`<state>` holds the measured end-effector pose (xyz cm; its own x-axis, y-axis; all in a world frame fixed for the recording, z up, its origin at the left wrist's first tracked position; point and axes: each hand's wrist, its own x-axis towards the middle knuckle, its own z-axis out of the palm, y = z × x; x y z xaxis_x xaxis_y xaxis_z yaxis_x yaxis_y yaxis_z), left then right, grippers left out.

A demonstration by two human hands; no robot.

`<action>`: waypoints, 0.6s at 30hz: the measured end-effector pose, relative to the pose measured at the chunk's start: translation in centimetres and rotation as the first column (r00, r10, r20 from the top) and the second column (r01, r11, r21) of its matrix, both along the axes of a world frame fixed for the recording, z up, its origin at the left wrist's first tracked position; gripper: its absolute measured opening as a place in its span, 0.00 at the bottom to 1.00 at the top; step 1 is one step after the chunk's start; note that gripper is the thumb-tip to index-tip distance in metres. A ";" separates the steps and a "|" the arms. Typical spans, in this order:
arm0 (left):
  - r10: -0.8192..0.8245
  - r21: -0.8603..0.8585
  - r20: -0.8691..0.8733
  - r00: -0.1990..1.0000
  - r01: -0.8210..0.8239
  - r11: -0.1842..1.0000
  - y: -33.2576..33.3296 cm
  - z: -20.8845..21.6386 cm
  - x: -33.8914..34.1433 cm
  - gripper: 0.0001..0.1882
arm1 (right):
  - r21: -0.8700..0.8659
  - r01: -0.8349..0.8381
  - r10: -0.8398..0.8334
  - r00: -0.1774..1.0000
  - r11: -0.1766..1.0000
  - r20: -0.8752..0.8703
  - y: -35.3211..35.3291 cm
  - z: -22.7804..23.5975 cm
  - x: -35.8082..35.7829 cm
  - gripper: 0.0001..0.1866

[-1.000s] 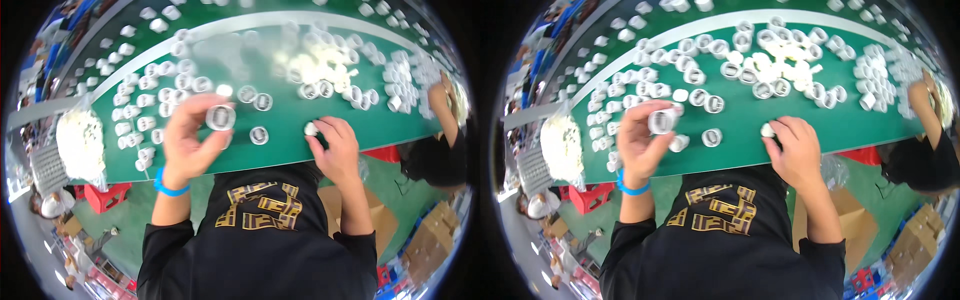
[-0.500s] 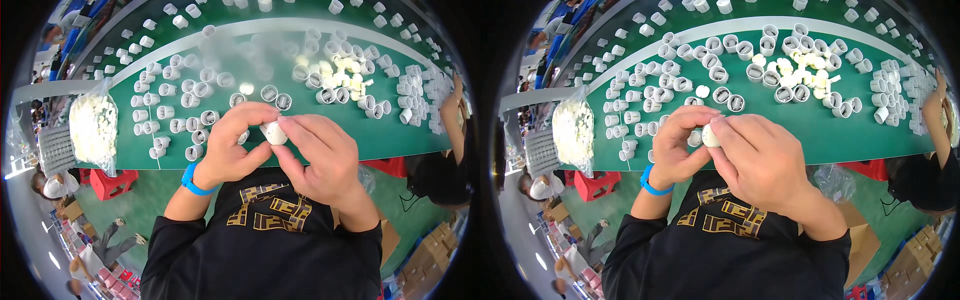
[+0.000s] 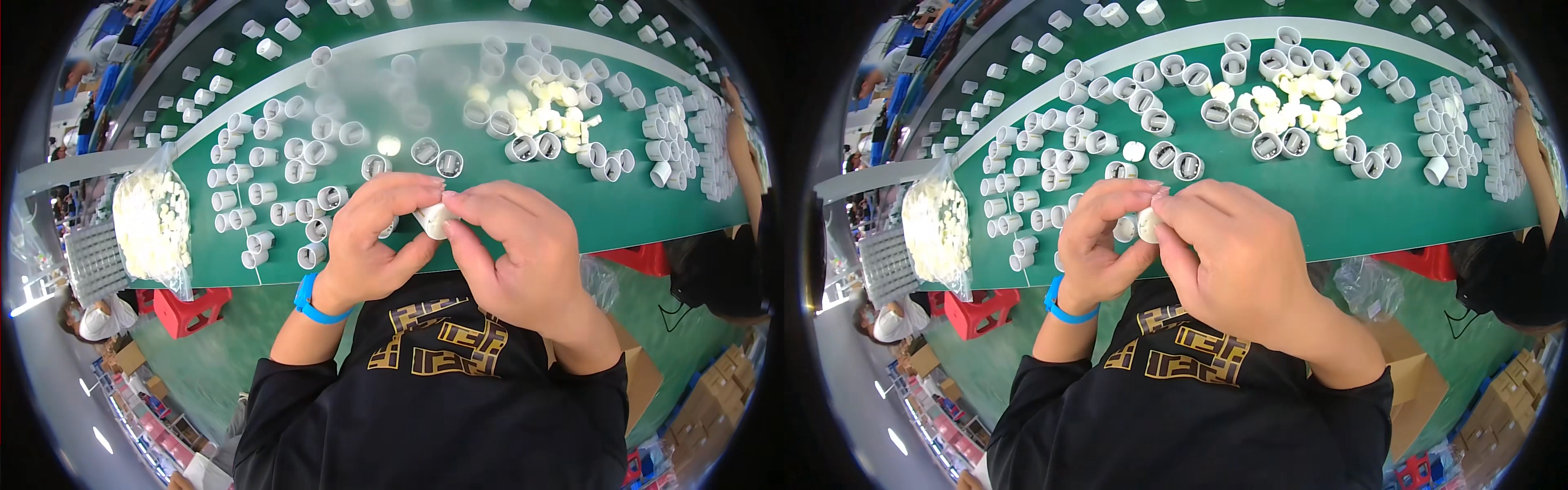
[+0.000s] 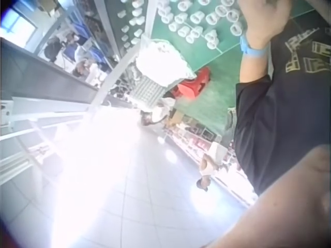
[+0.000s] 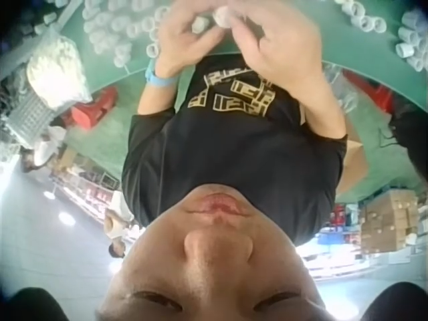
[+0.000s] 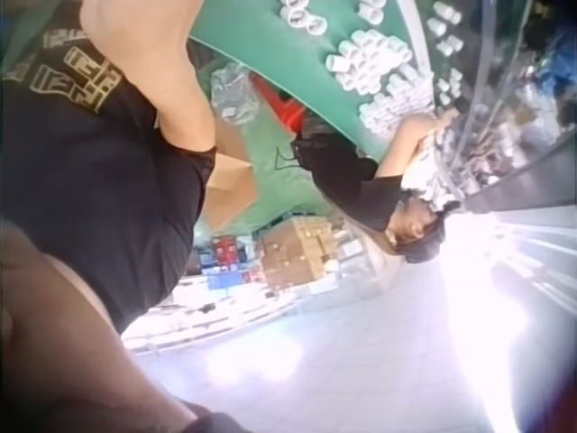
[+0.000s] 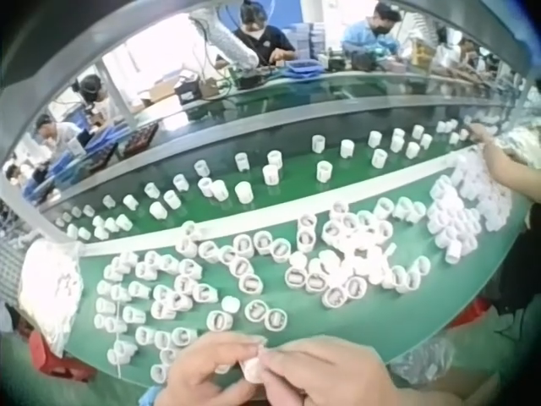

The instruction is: The person assembles small white plastic components by hand, inserting an inner component into a cylindrical shell.

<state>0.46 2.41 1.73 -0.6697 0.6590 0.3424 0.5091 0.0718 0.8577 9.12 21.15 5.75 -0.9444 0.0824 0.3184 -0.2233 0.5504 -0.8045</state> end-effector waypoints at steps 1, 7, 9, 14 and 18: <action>0.001 -0.005 -0.013 1.000 -0.001 1.000 0.1 0.2 0.0 0.23 | -0.024 0.018 -0.018 1.000 1.000 -0.011 0.0 -0.3 -0.2 0.13; -0.021 -0.078 -0.095 0.995 0.014 0.997 0.3 0.9 0.0 0.23 | -0.234 0.066 0.011 0.949 0.970 0.314 0.5 -0.1 -0.9 0.05; -0.030 -0.088 -0.118 0.993 0.019 0.996 0.4 0.7 0.0 0.22 | -0.319 0.094 0.056 0.900 0.943 0.431 0.8 -0.3 -1.3 0.05; -0.035 -0.087 -0.185 0.982 0.020 0.996 0.4 0.9 -1.0 0.22 | -0.273 0.046 0.064 0.923 0.961 0.380 0.7 -0.6 -2.4 0.06; 0.029 -0.092 -0.152 0.988 -0.043 0.995 -0.6 1.8 -4.1 0.21 | -0.201 -0.028 0.075 0.970 0.979 0.230 4.6 -0.4 -5.0 0.09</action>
